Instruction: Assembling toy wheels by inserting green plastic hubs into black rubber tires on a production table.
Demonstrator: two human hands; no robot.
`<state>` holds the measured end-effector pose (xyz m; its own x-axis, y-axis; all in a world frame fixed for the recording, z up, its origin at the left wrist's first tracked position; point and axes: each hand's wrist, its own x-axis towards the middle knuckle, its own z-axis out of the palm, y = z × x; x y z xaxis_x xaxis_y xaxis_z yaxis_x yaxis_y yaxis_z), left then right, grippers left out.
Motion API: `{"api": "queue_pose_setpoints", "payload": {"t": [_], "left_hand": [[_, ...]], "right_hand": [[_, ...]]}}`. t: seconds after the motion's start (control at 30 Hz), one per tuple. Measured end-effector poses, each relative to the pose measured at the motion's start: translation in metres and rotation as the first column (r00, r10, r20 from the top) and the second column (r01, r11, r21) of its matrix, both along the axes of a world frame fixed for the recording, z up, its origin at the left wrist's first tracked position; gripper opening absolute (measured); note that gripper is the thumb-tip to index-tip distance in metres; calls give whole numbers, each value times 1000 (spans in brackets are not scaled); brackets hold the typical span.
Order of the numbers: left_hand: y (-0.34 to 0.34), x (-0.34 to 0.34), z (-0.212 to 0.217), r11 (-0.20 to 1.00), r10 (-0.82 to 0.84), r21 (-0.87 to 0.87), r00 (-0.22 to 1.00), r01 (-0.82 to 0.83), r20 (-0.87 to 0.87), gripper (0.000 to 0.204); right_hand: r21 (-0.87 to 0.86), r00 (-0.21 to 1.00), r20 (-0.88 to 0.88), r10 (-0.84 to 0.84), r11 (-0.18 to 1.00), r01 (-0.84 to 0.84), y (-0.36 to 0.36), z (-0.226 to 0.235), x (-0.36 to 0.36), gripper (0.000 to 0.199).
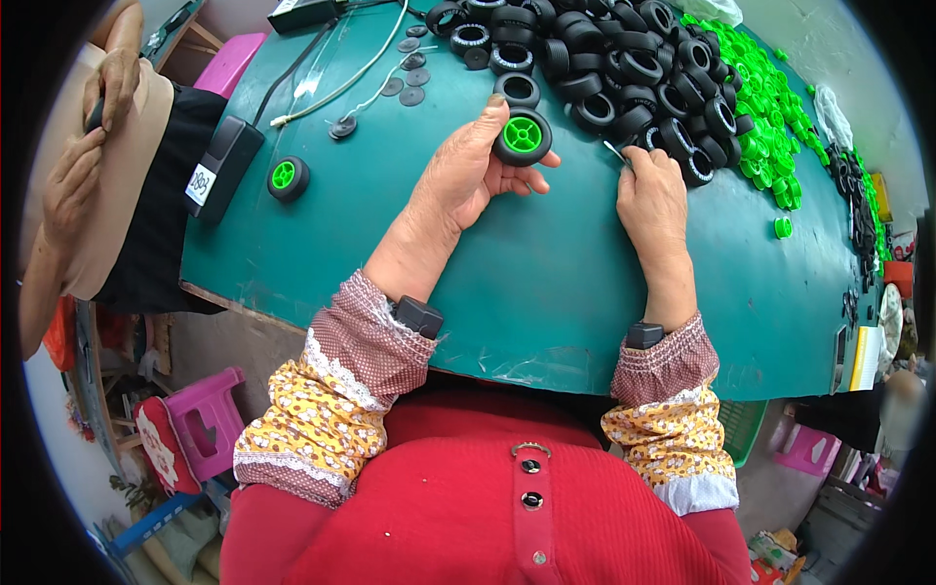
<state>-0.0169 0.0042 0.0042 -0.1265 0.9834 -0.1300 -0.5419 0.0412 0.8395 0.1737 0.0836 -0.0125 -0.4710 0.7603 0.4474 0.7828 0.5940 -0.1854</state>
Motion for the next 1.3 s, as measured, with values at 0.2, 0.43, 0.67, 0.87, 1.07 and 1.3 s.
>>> {"api": "queue_pose_setpoints", "payload": {"t": [0.2,0.43,0.67,0.87,1.07,1.3], "left_hand": [[-1,2,-2,998,-70,-14,985,69,-160,40],[-1,16,-11,952,249,303,702,-50,-667,28],[0,25,-5,897,442,351,529,-269,-724,22],[0,28,-7,901,429,388,517,-192,-740,19],[-4,31,-6,902,419,409,520,-142,-744,16],[-7,32,-3,857,500,503,410,-111,-763,14]], "right_hand": [[179,976,-210,63,984,-25,0,7,-4,18],[-609,670,-737,-86,515,-604,-45,17,-36,36],[-596,526,-799,-290,500,-629,-53,9,-59,35],[-527,550,-810,-203,666,-529,-51,5,-62,37],[-557,512,-814,-274,619,-554,-51,9,-56,36],[-604,521,-790,-323,558,-570,-52,19,-52,36]]}}
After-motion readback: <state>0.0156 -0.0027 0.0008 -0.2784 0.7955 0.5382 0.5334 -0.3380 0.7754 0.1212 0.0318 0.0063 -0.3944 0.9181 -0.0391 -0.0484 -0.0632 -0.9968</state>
